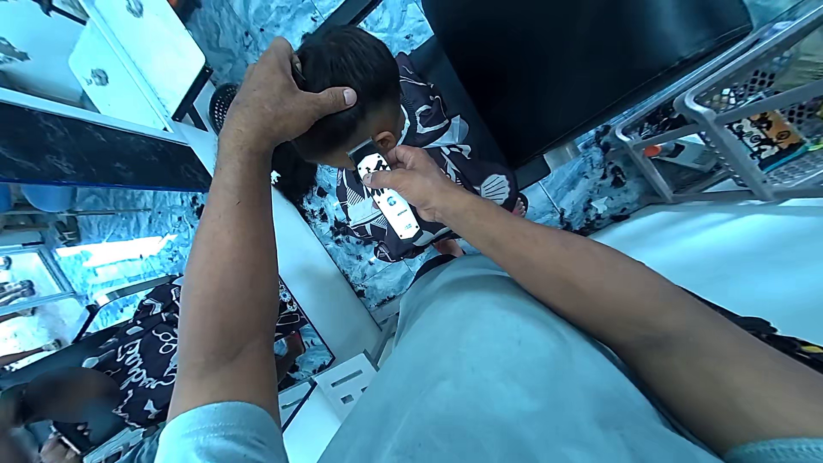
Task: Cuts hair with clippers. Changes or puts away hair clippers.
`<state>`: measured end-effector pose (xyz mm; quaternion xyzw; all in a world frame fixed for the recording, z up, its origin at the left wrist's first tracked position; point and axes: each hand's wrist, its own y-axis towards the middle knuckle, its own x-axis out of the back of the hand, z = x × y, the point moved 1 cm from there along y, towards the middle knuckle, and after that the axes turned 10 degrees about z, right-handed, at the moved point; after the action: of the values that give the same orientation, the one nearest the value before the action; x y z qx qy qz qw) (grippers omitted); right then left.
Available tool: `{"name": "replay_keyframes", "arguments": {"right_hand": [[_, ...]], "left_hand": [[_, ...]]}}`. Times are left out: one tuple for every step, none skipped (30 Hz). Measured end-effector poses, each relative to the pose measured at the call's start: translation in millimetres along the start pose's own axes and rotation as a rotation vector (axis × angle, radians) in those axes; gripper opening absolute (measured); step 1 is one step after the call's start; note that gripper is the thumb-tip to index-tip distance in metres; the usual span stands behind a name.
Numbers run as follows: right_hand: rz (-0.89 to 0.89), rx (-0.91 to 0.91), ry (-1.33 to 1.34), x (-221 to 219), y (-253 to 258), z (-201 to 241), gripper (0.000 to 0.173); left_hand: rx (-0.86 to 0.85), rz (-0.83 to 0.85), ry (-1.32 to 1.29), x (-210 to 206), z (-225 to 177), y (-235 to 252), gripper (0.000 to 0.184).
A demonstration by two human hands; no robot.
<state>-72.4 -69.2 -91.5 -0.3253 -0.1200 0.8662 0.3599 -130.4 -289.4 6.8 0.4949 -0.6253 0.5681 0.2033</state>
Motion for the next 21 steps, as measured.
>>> {"name": "replay_keyframes", "arguments": {"right_hand": [[0.002,0.012,0.015,-0.3,-0.2,1.0,0.042],[0.004,0.017,0.019,-0.6,0.3,1.7,0.042],[0.011,0.021,0.021,-0.6,0.5,1.7,0.042],[0.021,0.023,0.024,0.0,0.2,0.9,0.042],[0.028,0.018,0.022,1.2,-0.2,0.0,0.041],[0.030,0.002,0.020,2.4,-0.5,-1.5,0.041],[0.028,-0.016,0.019,3.8,-0.8,-3.6,0.041],[0.029,-0.022,0.032,5.3,-1.2,-4.3,0.041],[0.034,-0.017,0.063,6.3,-1.1,-3.9,0.040],[0.044,-0.004,0.105,7.3,-0.7,-2.5,0.040],[0.055,-0.004,0.141,7.7,-0.3,-0.1,0.040],[0.058,-0.022,0.160,6.9,-0.8,2.3,0.038],[0.060,-0.051,0.169,6.2,-1.5,4.0,0.037],[0.055,-0.081,0.178,5.7,-2.5,5.3,0.036],[0.057,-0.100,0.197,5.6,-2.9,6.9,0.036],[0.064,-0.100,0.229,5.6,-2.8,8.5,0.036],[0.069,-0.087,0.262,5.4,-2.4,9.4,0.037],[0.075,-0.074,0.286,5.3,-1.3,10.0,0.037],[0.080,-0.075,0.297,5.4,-0.6,10.2,0.036],[0.077,-0.092,0.292,5.1,-0.6,9.8,0.036],[0.079,-0.111,0.290,5.0,-0.9,9.2,0.035]], "left_hand": [[0.001,0.001,0.003,0.2,-0.5,0.1,0.093],[0.001,0.002,0.004,0.6,-1.0,-0.2,0.092],[0.001,0.002,0.007,1.2,-1.2,-0.7,0.092],[0.001,0.003,0.011,1.4,-1.7,-1.5,0.091],[0.000,0.003,0.013,1.8,-2.8,-2.3,0.091],[-0.001,0.002,0.016,2.4,-3.7,-3.3,0.090],[0.000,0.003,0.019,2.5,-4.6,-4.4,0.089],[0.000,0.004,0.020,2.9,-5.3,-4.6,0.089],[-0.002,0.000,0.017,2.9,-5.1,-4.0,0.088],[-0.004,-0.001,0.014,2.9,-4.9,-3.5,0.088],[-0.004,-0.001,0.005,3.1,-4.9,-3.4,0.088],[-0.001,-0.001,-0.004,2.9,-4.5,-3.8,0.087],[0.004,-0.001,-0.010,3.1,-3.7,-3.4,0.086],[0.007,0.000,-0.019,3.0,-3.5,-3.0,0.085],[0.010,-0.005,-0.025,3.4,-3.4,-2.5,0.085],[0.013,-0.008,-0.027,3.9,-2.9,-1.8,0.085],[0.017,-0.008,-0.025,4.0,-2.1,-1.0,0.084],[0.017,-0.006,-0.023,4.5,-1.9,-0.3,0.084],[0.018,-0.003,-0.021,4.6,-2.1,0.0,0.083],[0.021,0.002,-0.021,4.2,-2.5,-0.1,0.083],[0.027,0.009,-0.020,4.2,-3.1,-0.3,0.082]]}}
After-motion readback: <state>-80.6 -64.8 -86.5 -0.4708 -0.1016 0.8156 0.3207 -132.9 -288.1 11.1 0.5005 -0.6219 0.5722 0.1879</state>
